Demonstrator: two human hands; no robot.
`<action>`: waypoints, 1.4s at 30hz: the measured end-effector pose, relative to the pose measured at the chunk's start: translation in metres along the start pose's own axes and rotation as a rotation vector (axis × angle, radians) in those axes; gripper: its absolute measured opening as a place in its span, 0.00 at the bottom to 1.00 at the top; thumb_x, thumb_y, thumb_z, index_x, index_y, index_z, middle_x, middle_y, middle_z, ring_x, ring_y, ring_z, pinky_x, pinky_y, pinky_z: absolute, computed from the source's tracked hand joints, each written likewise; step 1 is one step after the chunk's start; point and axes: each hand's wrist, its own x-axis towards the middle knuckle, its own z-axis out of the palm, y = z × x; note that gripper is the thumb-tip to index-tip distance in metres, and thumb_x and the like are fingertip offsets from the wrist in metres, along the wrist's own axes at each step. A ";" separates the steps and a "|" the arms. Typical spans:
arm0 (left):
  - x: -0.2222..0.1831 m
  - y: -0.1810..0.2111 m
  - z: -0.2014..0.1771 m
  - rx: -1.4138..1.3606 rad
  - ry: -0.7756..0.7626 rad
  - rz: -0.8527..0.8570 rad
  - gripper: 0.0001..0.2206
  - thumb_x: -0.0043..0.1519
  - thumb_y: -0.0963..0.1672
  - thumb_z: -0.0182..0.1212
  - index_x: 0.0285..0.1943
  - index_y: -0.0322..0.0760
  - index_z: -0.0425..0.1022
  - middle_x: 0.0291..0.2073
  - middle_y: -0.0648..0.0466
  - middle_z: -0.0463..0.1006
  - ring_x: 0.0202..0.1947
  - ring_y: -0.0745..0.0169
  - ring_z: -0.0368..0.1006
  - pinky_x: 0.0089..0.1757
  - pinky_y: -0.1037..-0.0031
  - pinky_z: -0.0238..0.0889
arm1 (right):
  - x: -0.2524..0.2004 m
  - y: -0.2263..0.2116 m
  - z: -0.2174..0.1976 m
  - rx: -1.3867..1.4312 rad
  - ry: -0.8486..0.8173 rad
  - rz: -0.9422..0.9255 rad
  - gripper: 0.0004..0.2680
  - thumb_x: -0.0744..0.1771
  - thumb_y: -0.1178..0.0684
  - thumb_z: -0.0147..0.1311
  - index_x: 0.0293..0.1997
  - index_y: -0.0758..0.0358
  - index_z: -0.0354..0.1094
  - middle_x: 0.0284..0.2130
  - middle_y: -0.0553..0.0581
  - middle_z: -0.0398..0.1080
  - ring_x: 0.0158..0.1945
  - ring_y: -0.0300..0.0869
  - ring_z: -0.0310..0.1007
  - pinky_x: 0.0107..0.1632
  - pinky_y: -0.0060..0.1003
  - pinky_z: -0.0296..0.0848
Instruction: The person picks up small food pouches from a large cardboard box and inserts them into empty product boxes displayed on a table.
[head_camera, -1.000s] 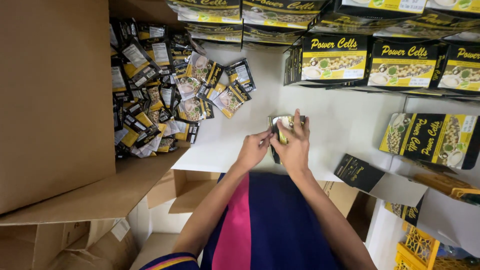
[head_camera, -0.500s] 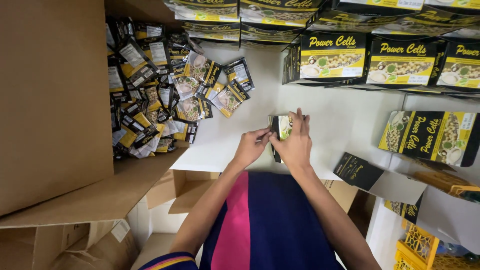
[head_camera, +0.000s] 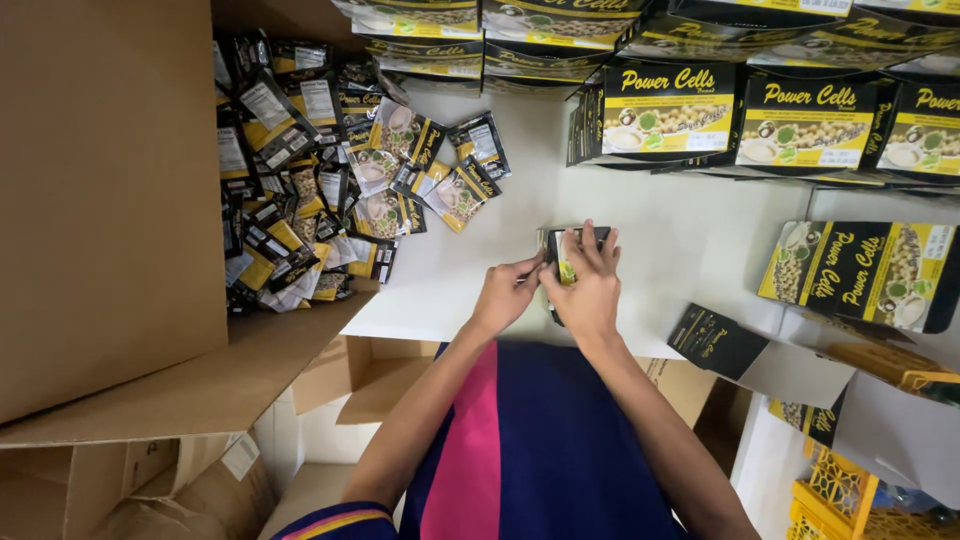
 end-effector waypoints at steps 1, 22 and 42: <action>0.001 0.000 0.000 -0.003 0.000 0.021 0.15 0.65 0.43 0.60 0.60 0.38 0.78 0.45 0.38 0.81 0.47 0.49 0.81 0.47 0.70 0.75 | 0.000 -0.001 0.000 -0.001 0.002 0.000 0.23 0.60 0.51 0.66 0.61 0.64 0.70 0.65 0.75 0.64 0.70 0.78 0.53 0.68 0.67 0.57; -0.001 0.004 0.000 -0.041 -0.004 0.033 0.15 0.66 0.44 0.61 0.61 0.34 0.77 0.44 0.38 0.82 0.46 0.59 0.83 0.45 0.72 0.75 | 0.001 -0.009 -0.050 0.034 -0.265 -0.108 0.24 0.65 0.49 0.63 0.69 0.62 0.66 0.72 0.85 0.41 0.72 0.84 0.36 0.68 0.70 0.44; -0.017 0.019 0.006 -0.187 -0.031 -0.115 0.33 0.49 0.38 0.71 0.68 0.28 0.68 0.54 0.37 0.80 0.50 0.53 0.81 0.46 0.69 0.77 | -0.041 0.002 -0.046 -0.055 -0.100 -0.036 0.26 0.57 0.47 0.69 0.63 0.53 0.71 0.68 0.73 0.59 0.66 0.68 0.65 0.53 0.52 0.77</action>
